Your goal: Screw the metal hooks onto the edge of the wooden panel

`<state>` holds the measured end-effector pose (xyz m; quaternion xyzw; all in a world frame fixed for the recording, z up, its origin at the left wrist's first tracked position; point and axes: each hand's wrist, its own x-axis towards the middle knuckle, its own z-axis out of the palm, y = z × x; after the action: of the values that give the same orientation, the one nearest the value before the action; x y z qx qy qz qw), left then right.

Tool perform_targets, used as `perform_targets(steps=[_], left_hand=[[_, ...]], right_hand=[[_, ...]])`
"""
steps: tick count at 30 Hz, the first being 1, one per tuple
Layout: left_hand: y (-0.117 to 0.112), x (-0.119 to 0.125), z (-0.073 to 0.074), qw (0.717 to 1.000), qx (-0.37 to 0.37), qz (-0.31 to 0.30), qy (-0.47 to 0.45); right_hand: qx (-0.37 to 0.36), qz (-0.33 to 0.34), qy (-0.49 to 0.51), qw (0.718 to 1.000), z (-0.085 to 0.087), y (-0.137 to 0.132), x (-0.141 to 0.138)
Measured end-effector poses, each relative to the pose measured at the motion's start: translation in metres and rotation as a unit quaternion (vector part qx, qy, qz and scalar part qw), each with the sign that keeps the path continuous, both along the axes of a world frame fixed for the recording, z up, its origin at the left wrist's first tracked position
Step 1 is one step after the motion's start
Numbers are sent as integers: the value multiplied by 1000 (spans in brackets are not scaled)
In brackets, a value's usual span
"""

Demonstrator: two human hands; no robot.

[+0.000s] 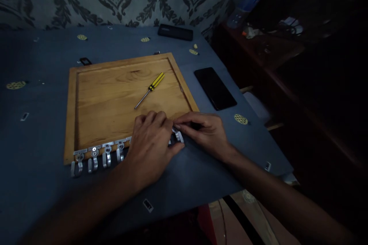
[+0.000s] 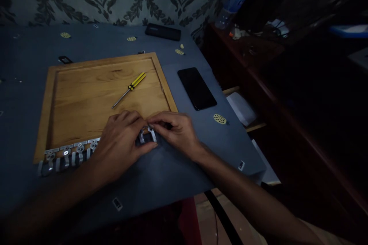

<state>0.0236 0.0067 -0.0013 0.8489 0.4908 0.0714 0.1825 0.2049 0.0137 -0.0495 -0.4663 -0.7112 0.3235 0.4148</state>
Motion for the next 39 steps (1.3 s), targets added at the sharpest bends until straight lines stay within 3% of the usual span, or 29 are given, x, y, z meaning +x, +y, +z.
perform_targets(steps=[16,27,39], left_hand=[[0,1,-2,1000,0,3,-4],[1,1,-2,1000,-2,4,-4],[1,0,-4,1000,11,2,-3]], right_hand=[[98,42,-82,991,1,-2,4],[109,21,-86,990,8,0,12],[134,87,-179,971,6,4,21]])
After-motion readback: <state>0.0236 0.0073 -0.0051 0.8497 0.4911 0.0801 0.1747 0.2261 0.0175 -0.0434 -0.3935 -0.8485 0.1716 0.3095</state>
